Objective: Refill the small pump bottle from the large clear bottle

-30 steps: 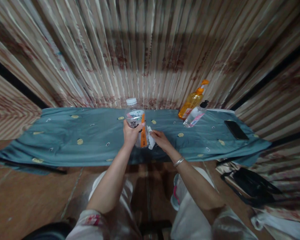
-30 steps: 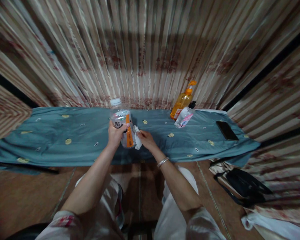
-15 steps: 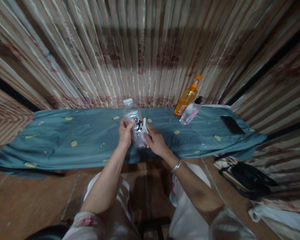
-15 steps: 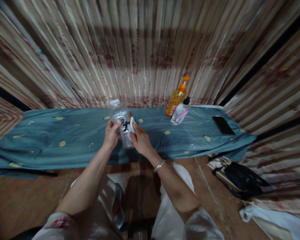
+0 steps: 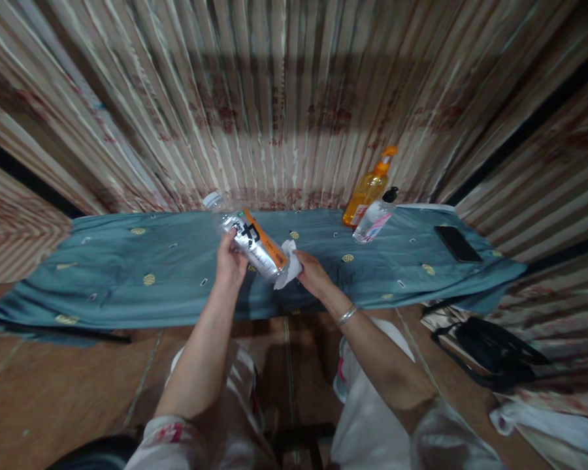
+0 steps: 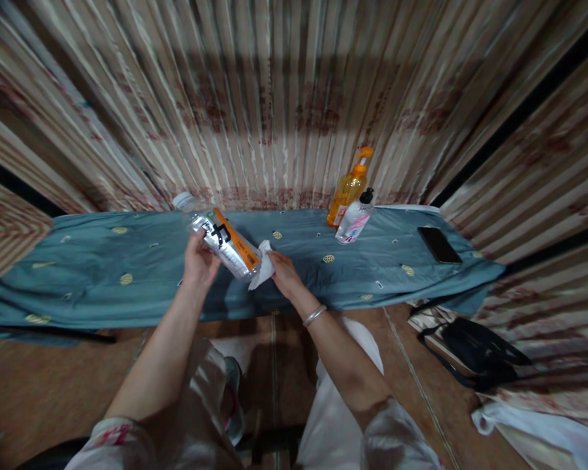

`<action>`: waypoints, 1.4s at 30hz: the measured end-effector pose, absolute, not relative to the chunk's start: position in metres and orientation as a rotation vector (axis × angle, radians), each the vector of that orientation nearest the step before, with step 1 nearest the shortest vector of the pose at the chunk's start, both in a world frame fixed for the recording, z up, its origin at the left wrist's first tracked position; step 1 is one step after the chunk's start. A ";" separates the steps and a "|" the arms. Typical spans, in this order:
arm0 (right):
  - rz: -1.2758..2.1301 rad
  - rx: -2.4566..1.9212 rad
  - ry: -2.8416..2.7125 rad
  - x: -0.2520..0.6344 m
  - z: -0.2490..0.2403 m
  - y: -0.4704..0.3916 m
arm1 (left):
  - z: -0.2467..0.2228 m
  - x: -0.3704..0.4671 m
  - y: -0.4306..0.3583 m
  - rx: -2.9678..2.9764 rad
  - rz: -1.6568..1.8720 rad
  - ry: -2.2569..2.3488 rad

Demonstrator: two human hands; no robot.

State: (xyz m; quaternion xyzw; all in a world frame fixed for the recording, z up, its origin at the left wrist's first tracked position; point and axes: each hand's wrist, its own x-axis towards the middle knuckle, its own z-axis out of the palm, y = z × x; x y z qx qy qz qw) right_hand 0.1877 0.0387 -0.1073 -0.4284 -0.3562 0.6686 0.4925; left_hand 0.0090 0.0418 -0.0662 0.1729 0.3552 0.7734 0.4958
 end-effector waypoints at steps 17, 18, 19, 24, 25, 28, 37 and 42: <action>1.987 -0.877 -0.744 0.179 -0.116 0.020 | -0.060 -0.003 0.045 0.517 1.995 1.149; 1.878 -0.916 -0.843 0.181 -0.116 0.021 | -0.061 -0.002 0.045 0.538 2.001 1.165; 1.746 -0.973 -0.957 0.184 -0.116 0.022 | -0.061 -0.001 0.044 0.556 2.012 1.174; 0.983 -1.220 -1.549 0.196 -0.118 0.025 | -0.065 0.017 0.043 0.623 1.991 1.144; 0.867 -1.223 -1.637 0.197 -0.120 0.025 | -0.066 0.022 0.042 0.625 1.966 1.131; 0.636 -1.236 -1.802 0.198 -0.126 0.027 | -0.068 0.030 0.038 0.606 1.902 1.112; 0.699 -1.133 -1.786 0.204 -0.102 0.035 | -0.078 0.049 0.026 0.916 1.669 1.126; 0.651 -0.935 -1.818 0.199 -0.082 0.022 | -0.077 0.050 0.028 0.792 1.672 1.118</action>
